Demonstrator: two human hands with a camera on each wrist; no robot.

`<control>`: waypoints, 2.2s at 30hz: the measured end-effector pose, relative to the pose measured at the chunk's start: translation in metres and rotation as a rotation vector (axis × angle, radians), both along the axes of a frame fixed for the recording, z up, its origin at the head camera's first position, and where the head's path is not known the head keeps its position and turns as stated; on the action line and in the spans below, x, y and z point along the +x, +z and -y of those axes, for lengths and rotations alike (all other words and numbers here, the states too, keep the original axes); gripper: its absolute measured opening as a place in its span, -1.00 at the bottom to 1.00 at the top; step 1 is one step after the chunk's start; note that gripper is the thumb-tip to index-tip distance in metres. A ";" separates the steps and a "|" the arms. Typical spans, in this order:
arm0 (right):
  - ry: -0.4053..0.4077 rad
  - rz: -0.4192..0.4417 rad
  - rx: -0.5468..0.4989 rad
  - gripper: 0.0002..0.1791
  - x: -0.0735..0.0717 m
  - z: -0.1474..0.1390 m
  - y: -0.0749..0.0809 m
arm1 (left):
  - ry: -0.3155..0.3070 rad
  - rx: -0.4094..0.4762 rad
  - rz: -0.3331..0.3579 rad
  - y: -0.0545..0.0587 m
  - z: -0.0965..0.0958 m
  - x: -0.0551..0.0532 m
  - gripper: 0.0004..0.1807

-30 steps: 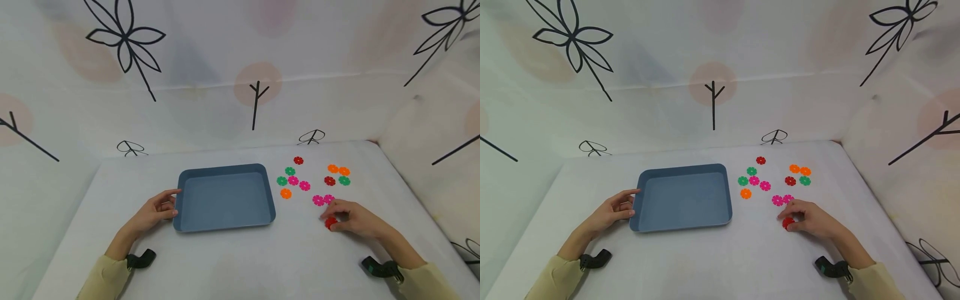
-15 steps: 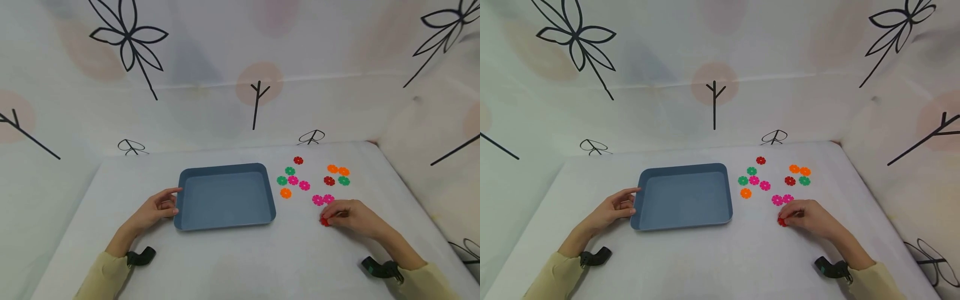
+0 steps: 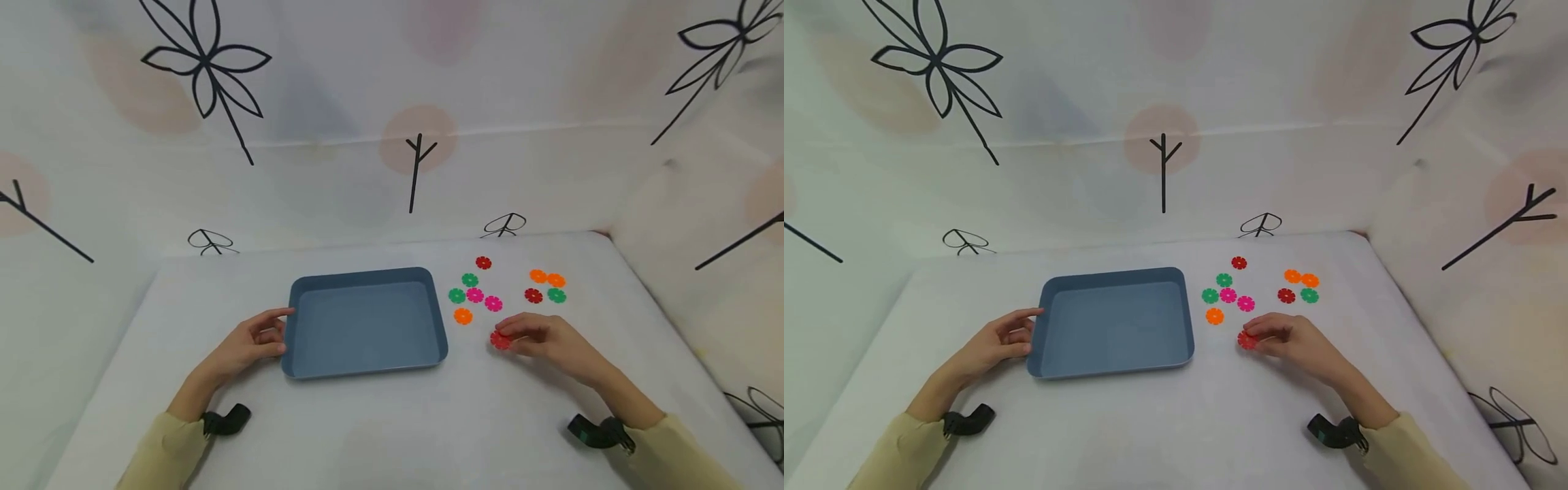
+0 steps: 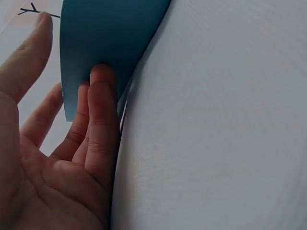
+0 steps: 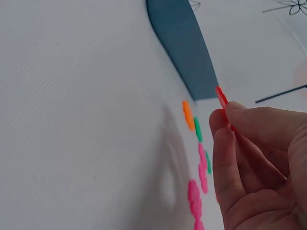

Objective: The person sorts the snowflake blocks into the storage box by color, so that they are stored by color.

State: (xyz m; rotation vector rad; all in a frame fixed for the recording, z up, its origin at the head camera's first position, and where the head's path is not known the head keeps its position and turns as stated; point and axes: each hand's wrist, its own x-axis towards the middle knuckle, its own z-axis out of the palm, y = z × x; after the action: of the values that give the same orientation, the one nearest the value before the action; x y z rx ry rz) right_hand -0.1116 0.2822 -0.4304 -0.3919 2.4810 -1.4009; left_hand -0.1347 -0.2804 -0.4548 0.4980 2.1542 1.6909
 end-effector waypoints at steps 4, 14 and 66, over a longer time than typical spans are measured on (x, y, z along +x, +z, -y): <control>0.005 -0.020 -0.015 -0.68 -0.005 0.013 0.005 | -0.018 0.014 -0.009 0.000 -0.002 -0.002 -0.24; 0.057 -0.059 -0.075 -0.68 -0.025 0.048 0.019 | -0.014 0.034 -0.003 0.002 -0.005 -0.001 -0.21; 0.271 -0.037 -0.059 -0.72 -0.121 0.203 0.010 | -0.007 0.015 -0.015 -0.002 -0.005 -0.004 -0.22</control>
State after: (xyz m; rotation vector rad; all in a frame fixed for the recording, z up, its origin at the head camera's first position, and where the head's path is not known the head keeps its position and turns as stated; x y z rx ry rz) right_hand -0.2327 0.0792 -0.4200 -0.7413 2.3122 -1.3671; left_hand -0.1387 -0.2749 -0.4566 0.5237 2.1496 1.7056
